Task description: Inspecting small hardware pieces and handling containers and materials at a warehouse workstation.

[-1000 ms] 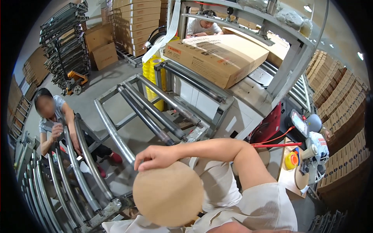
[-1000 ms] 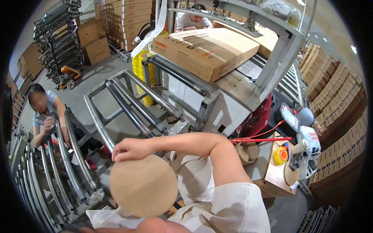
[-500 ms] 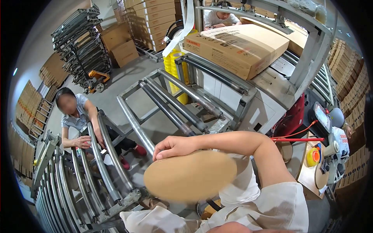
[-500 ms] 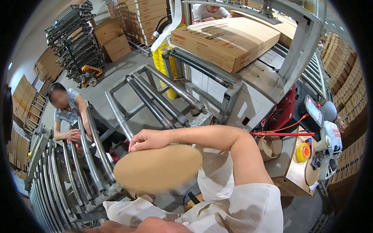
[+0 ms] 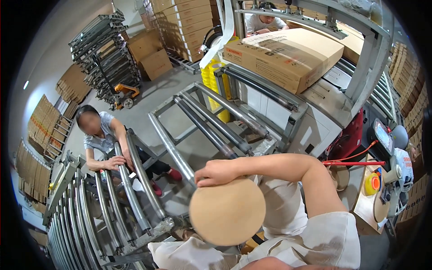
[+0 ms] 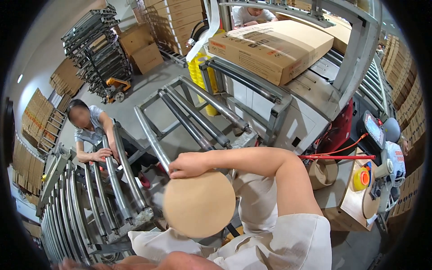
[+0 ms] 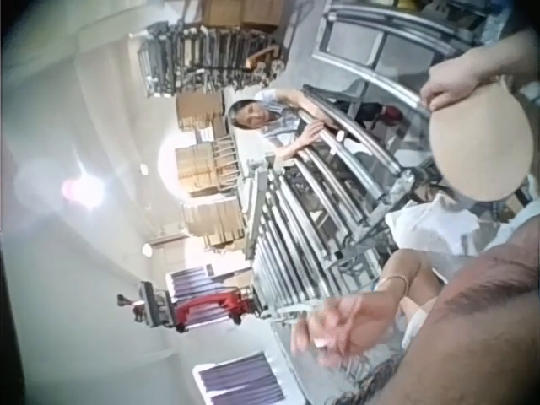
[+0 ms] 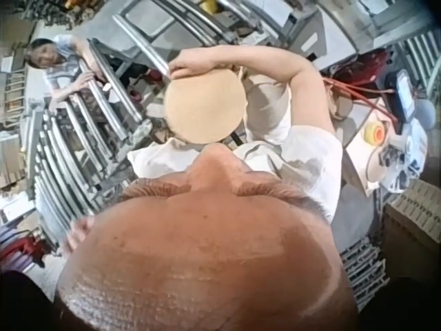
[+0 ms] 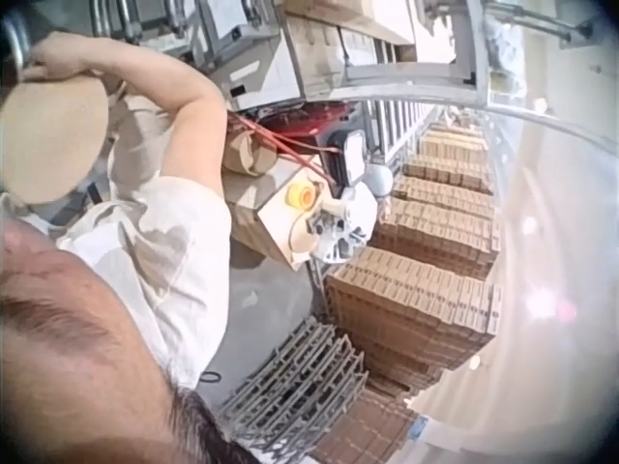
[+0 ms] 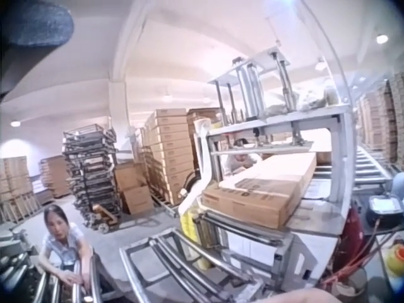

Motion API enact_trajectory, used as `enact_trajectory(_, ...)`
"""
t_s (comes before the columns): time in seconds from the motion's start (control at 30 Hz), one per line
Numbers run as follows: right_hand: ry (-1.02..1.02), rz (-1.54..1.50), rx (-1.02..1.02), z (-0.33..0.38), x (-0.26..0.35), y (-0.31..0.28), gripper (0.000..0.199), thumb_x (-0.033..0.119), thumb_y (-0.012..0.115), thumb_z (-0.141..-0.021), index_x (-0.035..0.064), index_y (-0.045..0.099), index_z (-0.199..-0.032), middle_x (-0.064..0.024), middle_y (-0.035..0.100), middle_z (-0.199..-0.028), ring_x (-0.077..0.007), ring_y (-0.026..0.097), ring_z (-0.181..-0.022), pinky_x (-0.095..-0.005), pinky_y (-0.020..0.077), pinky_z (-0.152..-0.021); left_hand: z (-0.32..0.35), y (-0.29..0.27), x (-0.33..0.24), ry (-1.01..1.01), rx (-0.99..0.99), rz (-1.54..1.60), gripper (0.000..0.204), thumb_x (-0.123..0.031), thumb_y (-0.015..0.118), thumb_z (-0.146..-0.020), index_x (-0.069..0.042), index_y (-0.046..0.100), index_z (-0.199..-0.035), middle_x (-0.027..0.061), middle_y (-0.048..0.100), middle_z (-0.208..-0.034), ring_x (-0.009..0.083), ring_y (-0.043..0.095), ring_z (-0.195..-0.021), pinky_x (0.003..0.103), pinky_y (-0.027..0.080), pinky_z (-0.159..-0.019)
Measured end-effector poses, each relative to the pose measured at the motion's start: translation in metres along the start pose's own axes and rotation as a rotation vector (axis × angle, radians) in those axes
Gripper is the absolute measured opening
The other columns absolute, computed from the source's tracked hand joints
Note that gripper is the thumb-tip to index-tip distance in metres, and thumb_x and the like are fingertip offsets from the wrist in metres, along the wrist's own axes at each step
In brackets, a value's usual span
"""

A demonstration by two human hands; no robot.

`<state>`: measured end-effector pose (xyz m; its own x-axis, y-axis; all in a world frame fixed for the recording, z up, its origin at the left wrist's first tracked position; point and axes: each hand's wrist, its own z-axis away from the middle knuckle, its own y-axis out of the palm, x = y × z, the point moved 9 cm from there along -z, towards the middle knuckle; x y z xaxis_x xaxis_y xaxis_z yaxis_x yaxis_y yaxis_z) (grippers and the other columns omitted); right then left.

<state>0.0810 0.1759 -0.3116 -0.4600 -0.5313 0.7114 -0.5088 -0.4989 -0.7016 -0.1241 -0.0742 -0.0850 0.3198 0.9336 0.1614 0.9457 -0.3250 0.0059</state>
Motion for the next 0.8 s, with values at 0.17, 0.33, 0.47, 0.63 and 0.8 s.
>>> enact_trajectory(0.17,-0.058,-0.489,-0.005,-0.001,0.007,-0.005,0.028,0.029,0.053,-0.087,0.003,0.06,-0.096,-0.009,0.063,-0.083,-0.0198,0.059,-0.077,-0.0303,0.0456,-0.071,0.024,0.024,0.053,-0.536,-0.034,0.439,0.066,-0.035,0.05,-0.087,0.006,0.025,-0.132,0.0288,0.038,-0.122,0.0397,0.044,-0.104,0.046,0.036,-0.089)
enact_trajectory(0.33,-0.043,-0.283,0.031,0.003,0.008,-0.006,0.031,0.031,0.058,-0.083,0.0047,0.06,-0.098,-0.0109,0.064,-0.079,-0.0181,0.06,-0.071,-0.0305,0.0462,-0.066,0.041,0.047,0.074,-0.966,-0.146,0.651,0.075,-0.042,0.052,-0.086,-0.001,0.017,-0.137,0.0318,0.041,-0.114,0.0377,0.052,-0.092,0.042,0.045,-0.075)
enact_trajectory(0.47,-0.128,0.202,0.058,0.01,0.007,0.01,0.038,0.038,0.057,-0.083,0.0048,0.057,-0.101,-0.0128,0.061,-0.066,-0.0258,0.059,-0.061,-0.0344,0.0449,-0.06,0.02,0.049,0.068,-0.796,-0.094,0.715,0.067,-0.038,0.05,-0.088,-0.014,0.016,-0.141,0.0239,0.045,-0.11,0.0282,0.052,-0.079,0.038,0.045,-0.07)
enact_trajectory(0.63,0.032,-0.209,0.087,0.011,0.004,-0.002,0.035,0.037,0.06,-0.081,0.0047,0.059,-0.096,-0.0138,0.061,-0.073,-0.0259,0.059,-0.067,-0.0357,0.0447,-0.062,0.003,0.03,0.065,-0.728,-0.232,0.563,0.054,-0.029,0.049,-0.088,-0.012,0.03,-0.135,0.0151,0.049,-0.106,0.0232,0.048,-0.077,0.036,0.043,-0.072)
enact_trajectory(0.8,0.046,-0.2,0.091,0.007,0.005,0.002,0.035,0.036,0.06,-0.081,0.0047,0.059,-0.096,-0.0117,0.061,-0.071,-0.024,0.058,-0.065,-0.0347,0.0442,-0.061,0.017,0.005,0.067,-0.563,-0.322,0.423,0.053,-0.028,0.05,-0.087,-0.011,0.031,-0.133,0.0147,0.049,-0.107,0.0236,0.047,-0.08,0.037,0.041,-0.075)
